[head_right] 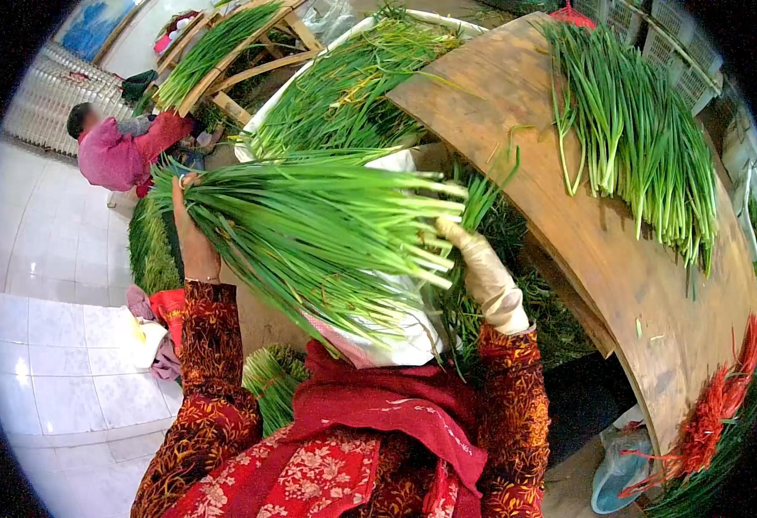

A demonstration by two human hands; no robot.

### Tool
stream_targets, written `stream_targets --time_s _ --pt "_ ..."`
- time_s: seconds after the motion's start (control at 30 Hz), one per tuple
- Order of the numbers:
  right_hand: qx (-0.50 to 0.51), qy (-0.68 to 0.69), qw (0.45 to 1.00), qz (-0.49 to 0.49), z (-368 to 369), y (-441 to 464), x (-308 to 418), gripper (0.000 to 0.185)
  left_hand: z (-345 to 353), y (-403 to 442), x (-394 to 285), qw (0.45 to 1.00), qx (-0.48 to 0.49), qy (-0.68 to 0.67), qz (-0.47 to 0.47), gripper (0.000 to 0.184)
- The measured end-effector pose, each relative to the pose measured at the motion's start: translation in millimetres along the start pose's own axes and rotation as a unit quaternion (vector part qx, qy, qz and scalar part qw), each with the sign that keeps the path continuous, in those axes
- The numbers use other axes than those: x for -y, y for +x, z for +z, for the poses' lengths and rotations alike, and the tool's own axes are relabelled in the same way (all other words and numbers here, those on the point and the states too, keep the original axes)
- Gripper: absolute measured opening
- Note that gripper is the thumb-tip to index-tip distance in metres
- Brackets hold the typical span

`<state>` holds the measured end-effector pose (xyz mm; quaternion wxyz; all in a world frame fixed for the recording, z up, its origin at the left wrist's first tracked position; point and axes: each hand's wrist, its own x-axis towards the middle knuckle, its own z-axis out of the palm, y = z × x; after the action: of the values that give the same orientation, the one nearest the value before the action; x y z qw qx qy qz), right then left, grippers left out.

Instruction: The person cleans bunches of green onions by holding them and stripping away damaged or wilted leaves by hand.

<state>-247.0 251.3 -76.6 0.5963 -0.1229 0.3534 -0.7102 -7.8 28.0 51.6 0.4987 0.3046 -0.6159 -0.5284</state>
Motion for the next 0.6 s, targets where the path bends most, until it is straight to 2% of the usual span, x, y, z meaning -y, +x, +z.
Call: stream_targets --time_s 0.03,0.1,0.13,0.17,0.2,0.33,0.37,0.4,0.43,0.47,0.5,0.57,0.6 --pt "-0.01 0.024 0.999 -0.022 5 -1 6 0.041 -1 5 2 1.0 0.001 -0.003 0.001 0.028" --pt "-0.042 0.067 0.997 -0.017 2 1 9 0.053 1 15 1 0.987 0.09 -0.134 -0.009 0.023" --pt "-0.045 0.078 0.996 -0.027 0 2 6 0.059 8 14 -3 0.987 0.089 -0.136 -0.007 0.023" --pt "-0.032 0.103 0.994 -0.023 -4 5 -1 0.061 16 9 -7 0.99 0.04 -0.13 -0.022 0.021" --pt "-0.059 0.108 0.992 -0.025 6 1 -4 0.065 22 6 -11 0.992 -0.009 -0.123 -0.038 0.02" --pt "-0.064 0.15 0.986 -0.035 21 -11 -23 0.076 16 4 -3 0.988 -0.006 -0.145 -0.049 0.021" --pt "-0.061 0.145 0.987 -0.021 14 -12 -32 0.077 7 3 3 0.991 0.005 -0.134 -0.032 0.023" --pt "-0.058 0.14 0.988 -0.008 10 -13 -38 0.079 0 3 8 0.992 0.016 -0.123 -0.013 0.035" --pt "-0.07 0.11 0.991 0.02 10 -20 -41 0.078 -6 6 11 0.992 0.015 -0.122 -0.015 0.035" --pt "-0.003 0.137 0.99 0.019 9 -20 -46 0.062 -11 11 14 0.982 0.027 -0.184 -0.033 0.026" --pt "-0.002 0.14 0.99 0.017 18 -21 -41 0.053 -12 13 16 0.967 0.04 -0.246 -0.051 0.02" --pt "0.002 0.146 0.989 0.039 19 -19 -39 0.035 -12 13 14 0.966 0.041 -0.247 -0.063 0.018" --pt "0.002 0.147 0.988 0.04 16 -20 -36 0.035 -12 13 11 0.965 0.041 -0.247 -0.073 0.019"
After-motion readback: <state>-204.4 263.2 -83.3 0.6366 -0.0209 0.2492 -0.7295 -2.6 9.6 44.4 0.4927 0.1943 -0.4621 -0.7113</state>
